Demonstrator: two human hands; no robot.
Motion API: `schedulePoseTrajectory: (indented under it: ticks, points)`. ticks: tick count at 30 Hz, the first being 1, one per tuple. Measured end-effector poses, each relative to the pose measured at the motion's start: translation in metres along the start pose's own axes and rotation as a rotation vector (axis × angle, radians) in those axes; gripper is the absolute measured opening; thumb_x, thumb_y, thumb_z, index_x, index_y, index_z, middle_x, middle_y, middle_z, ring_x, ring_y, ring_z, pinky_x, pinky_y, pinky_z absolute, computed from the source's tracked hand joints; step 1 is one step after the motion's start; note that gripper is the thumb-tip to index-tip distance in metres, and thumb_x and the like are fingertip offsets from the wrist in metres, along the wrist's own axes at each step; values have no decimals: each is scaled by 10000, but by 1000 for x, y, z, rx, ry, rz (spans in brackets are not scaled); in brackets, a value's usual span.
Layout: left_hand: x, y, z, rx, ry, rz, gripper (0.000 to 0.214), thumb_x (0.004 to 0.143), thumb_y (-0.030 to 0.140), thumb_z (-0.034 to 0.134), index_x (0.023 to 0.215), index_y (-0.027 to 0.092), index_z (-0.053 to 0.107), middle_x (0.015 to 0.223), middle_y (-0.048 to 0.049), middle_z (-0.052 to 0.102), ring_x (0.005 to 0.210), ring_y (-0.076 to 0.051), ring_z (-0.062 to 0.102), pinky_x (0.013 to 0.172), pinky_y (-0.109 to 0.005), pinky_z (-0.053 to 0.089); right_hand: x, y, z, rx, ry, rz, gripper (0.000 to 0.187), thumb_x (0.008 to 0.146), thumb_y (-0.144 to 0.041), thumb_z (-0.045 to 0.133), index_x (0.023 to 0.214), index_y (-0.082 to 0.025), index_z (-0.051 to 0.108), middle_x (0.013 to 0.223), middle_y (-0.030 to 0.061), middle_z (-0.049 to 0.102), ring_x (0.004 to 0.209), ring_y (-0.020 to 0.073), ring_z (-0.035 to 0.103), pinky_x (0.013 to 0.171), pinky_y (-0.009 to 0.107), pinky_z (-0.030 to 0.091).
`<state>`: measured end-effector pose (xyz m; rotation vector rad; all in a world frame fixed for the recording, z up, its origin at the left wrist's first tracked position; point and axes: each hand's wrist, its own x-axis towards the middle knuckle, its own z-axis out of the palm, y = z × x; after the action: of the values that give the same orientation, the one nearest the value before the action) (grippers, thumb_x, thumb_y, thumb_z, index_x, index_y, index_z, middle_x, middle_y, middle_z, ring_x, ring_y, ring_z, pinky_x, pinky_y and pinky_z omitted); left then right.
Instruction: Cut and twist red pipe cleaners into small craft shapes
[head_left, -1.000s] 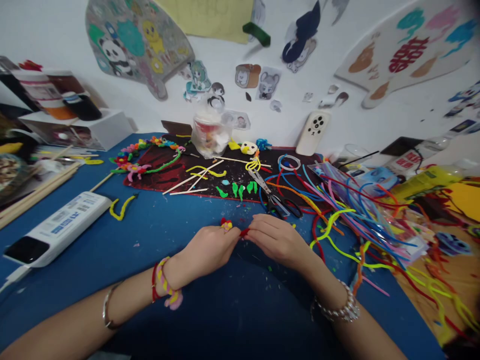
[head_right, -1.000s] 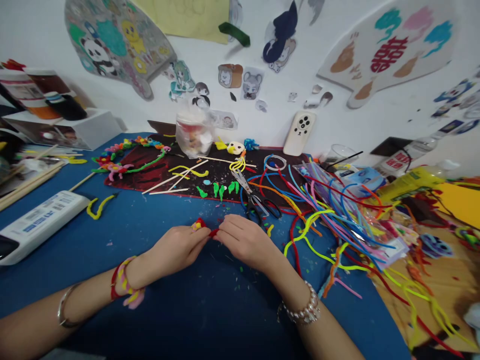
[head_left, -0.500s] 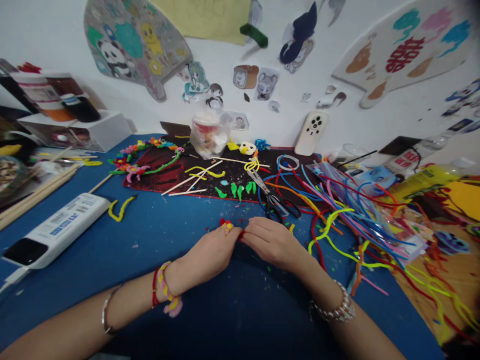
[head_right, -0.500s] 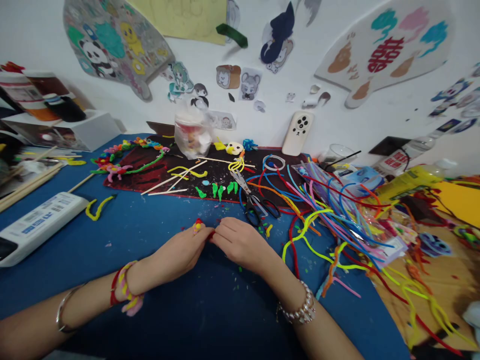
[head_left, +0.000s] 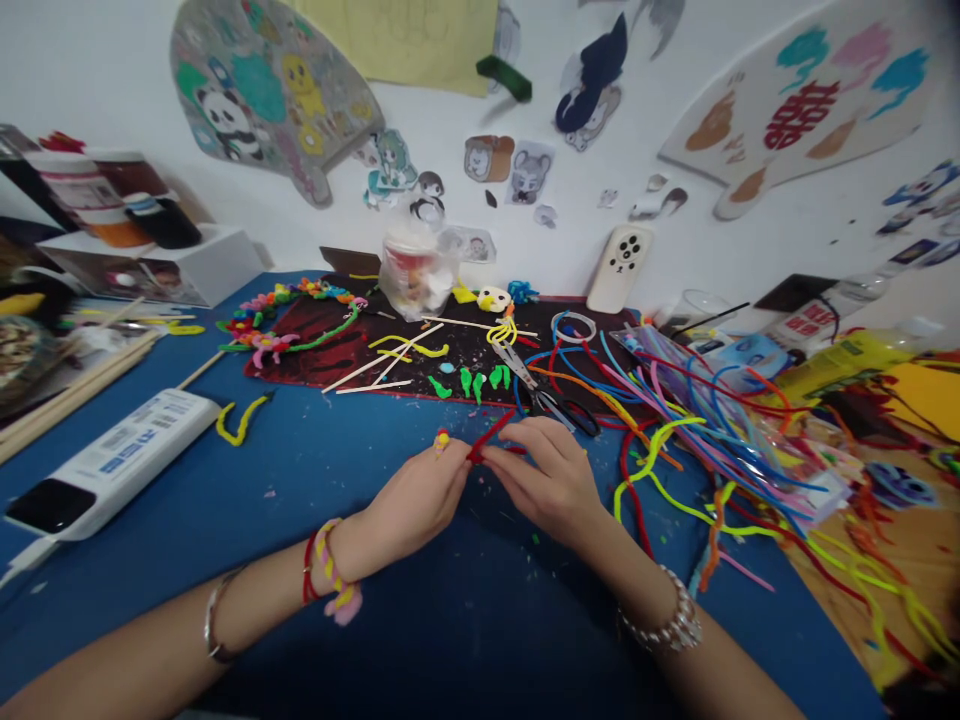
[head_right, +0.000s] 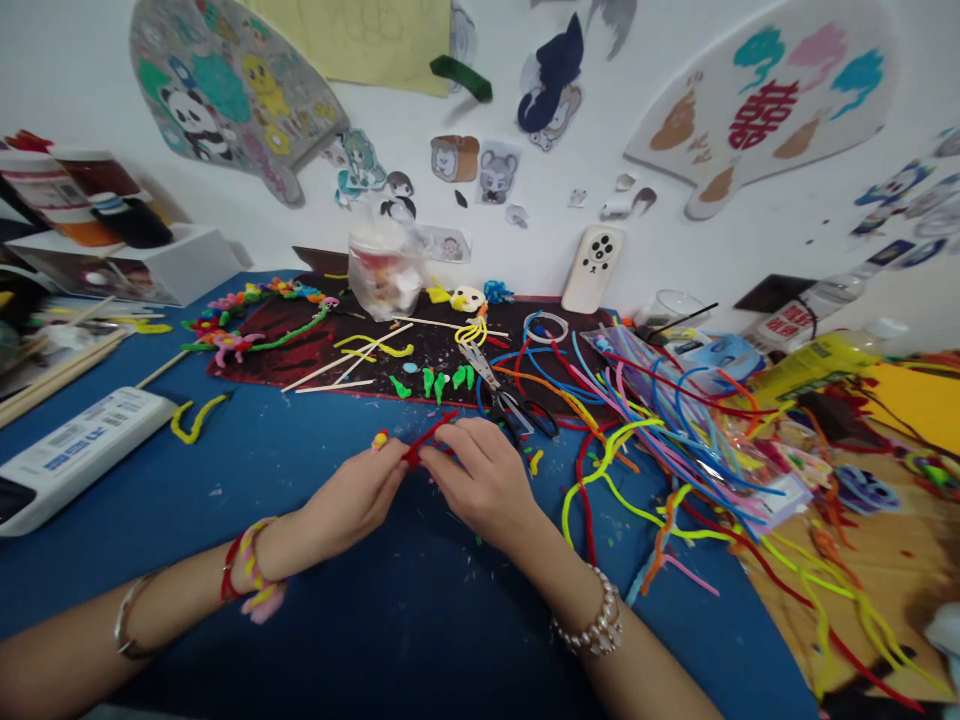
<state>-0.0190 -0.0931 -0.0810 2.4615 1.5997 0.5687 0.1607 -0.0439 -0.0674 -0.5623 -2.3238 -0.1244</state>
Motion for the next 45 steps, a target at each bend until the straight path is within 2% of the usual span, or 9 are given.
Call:
schedulePoseTrajectory:
  ticks: [9,12,16,18,22,26,31,39,45]
  points:
    - [-2,-2,-2,-13,71,101,166,878,112,274,851,163,429,755,-29,501,633,-144,452,588,-269,383,5,-4,2,375,19,349,70,796,-228,599,814,-204,662,862,57,581,858,192,535,769,354,453]
    - [0,-6,-8,56,36,201,183,850,77,292,822,156,454,750,-34,491,622,-143,424,577,-266,366,8,-1,-6,593,-176,442,76,806,-239,585,815,-179,631,847,42,602,826,165,552,766,311,445]
    - [4,-9,-17,166,-91,399,206,836,63,318,843,160,500,741,-31,490,612,-143,410,558,-263,332,8,9,-11,969,-629,557,134,846,-271,517,877,-155,577,696,-14,577,621,97,516,584,209,424]
    - [5,-10,-19,206,-135,502,205,862,101,326,835,175,515,698,-17,480,593,-144,400,538,-270,302,6,15,-11,1106,-824,552,152,840,-276,524,871,-142,589,706,-13,579,622,86,503,583,195,405]
    - [4,-7,-19,259,-171,584,176,881,185,381,771,191,518,632,-3,455,578,-146,383,520,-294,244,6,20,-11,1270,-1009,533,247,856,-321,499,877,-118,639,769,9,587,653,80,475,620,196,378]
    - [2,-3,-20,204,-115,575,195,875,208,404,702,190,495,612,1,456,574,-143,382,522,-302,254,6,20,-11,1353,-1029,603,398,886,-407,421,890,-92,665,667,-12,527,553,61,383,524,184,319]
    - [2,-1,-22,237,-101,658,204,882,191,408,697,182,492,611,-4,479,574,-144,403,514,-308,269,2,20,-6,1377,-1086,630,344,767,-400,606,927,-102,665,718,1,576,564,58,418,511,173,333]
    - [4,-4,-27,362,-141,654,197,890,175,381,737,168,505,619,-13,485,600,-156,427,549,-308,301,1,20,0,1417,-984,810,292,741,-363,644,873,-105,681,594,-41,519,497,37,377,460,175,255]
    - [4,-7,-30,445,-128,627,176,889,142,352,882,146,528,652,-21,478,618,-160,430,575,-302,324,-2,15,7,1566,-868,1032,263,627,-296,742,783,-100,663,604,-32,563,516,40,440,502,178,316]
